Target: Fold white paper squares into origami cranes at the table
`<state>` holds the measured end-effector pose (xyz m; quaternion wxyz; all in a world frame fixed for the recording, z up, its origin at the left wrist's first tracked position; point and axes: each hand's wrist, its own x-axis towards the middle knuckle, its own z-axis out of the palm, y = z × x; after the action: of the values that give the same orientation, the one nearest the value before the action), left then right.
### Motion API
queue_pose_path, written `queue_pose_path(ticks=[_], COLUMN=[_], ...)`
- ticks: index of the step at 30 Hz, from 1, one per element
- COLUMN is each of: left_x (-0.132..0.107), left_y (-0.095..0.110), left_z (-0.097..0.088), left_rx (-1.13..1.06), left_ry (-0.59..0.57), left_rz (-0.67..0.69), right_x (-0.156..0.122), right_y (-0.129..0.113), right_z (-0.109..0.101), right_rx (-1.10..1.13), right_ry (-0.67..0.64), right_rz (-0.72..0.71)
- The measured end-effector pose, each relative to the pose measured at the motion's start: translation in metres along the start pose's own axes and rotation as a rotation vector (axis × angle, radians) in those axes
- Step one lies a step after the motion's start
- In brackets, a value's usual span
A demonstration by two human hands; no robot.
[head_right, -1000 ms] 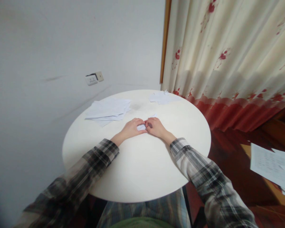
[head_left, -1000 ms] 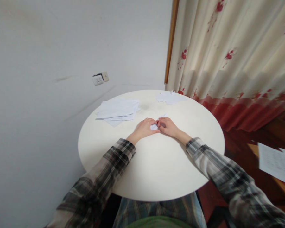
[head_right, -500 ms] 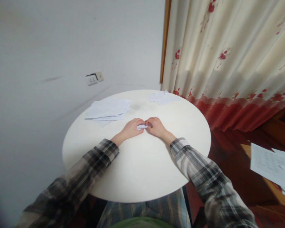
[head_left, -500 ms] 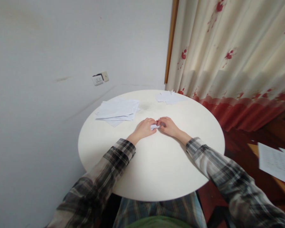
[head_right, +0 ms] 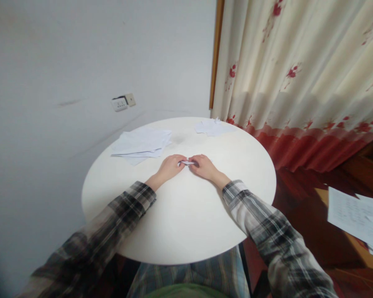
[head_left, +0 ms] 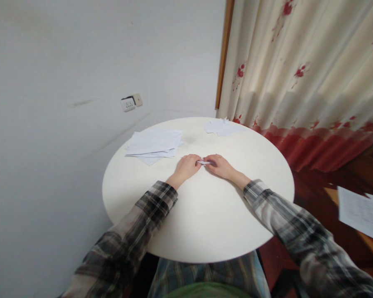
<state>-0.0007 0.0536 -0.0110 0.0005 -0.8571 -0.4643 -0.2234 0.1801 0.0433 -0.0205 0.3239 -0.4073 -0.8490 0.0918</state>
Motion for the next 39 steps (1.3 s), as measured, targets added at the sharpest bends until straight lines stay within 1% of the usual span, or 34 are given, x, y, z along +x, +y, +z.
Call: queue_pose_path(ticks=[6, 14, 20, 30, 35, 39], left_x=[-0.0015, -0.0028, -0.0023, -0.001, 0.0004, 0.0001], left_y=[-0.0004, 0.0036, 0.0025, 0.0002, -0.0036, -0.0054], left_z=[0.0004, -0.0036, -0.0018, 0.0018, 0.0035, 0.0047], left_rx=[0.004, 0.001, 0.007, 0.002, -0.003, 0.005], left_ry=[0.001, 0.005, 0.007, 0.01, 0.003, 0.008], left_rz=[-0.015, 0.031, 0.067, 0.061, 0.07, 0.074], right_x=[-0.0024, -0.0011, -0.001, -0.0013, -0.0007, -0.0005], right_y=[-0.0001, -0.0026, 0.0031, 0.0015, 0.0049, 0.0064], right_z=[-0.0012, -0.0028, 0.0003, -0.0012, -0.0001, 0.0006], right_rx=[0.065, 0.083, 0.067, 0.025, -0.009, -0.031], right_ry=[-0.023, -0.038, -0.04, -0.039, -0.062, -0.055], right_rz=[0.012, -0.02, -0.053, -0.012, 0.017, 0.04])
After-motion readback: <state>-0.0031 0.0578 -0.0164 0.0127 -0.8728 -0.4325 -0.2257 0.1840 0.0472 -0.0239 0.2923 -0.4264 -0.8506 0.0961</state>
